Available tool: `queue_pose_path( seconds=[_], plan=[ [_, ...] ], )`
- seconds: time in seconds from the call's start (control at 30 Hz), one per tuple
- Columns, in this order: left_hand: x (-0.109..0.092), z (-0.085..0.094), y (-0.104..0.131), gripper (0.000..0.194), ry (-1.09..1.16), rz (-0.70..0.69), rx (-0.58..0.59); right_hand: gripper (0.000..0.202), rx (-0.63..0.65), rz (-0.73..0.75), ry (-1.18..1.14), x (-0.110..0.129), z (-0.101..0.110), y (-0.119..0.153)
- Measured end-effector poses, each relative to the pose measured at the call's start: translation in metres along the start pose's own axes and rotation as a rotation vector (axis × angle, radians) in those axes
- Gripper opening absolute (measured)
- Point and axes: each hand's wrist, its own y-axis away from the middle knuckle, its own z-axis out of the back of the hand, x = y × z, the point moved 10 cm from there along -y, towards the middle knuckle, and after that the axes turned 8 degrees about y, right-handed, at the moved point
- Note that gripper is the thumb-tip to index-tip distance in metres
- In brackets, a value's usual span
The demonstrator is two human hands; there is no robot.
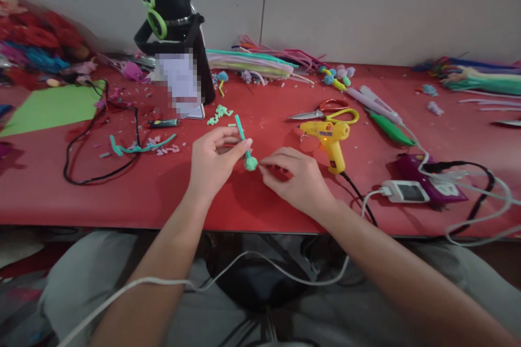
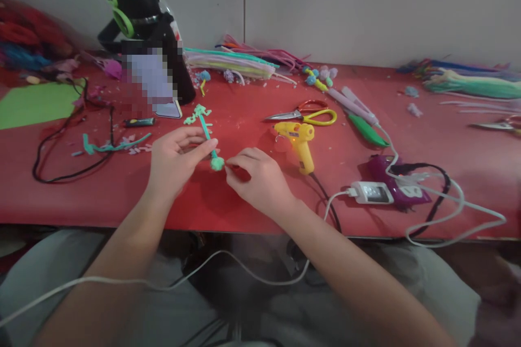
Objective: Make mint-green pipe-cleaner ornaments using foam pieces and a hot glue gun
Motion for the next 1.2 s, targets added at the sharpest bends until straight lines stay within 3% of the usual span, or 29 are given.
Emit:
queue_pose_path(
  seconds=[1.2],
  plan=[
    [-0.0012,-0.0030,0.0006,0.027,-0.048,-0.009,0.015,0.011,0.041,-0.075,-0.021,-0.0069,-0.0030,-0.0007]
  ],
)
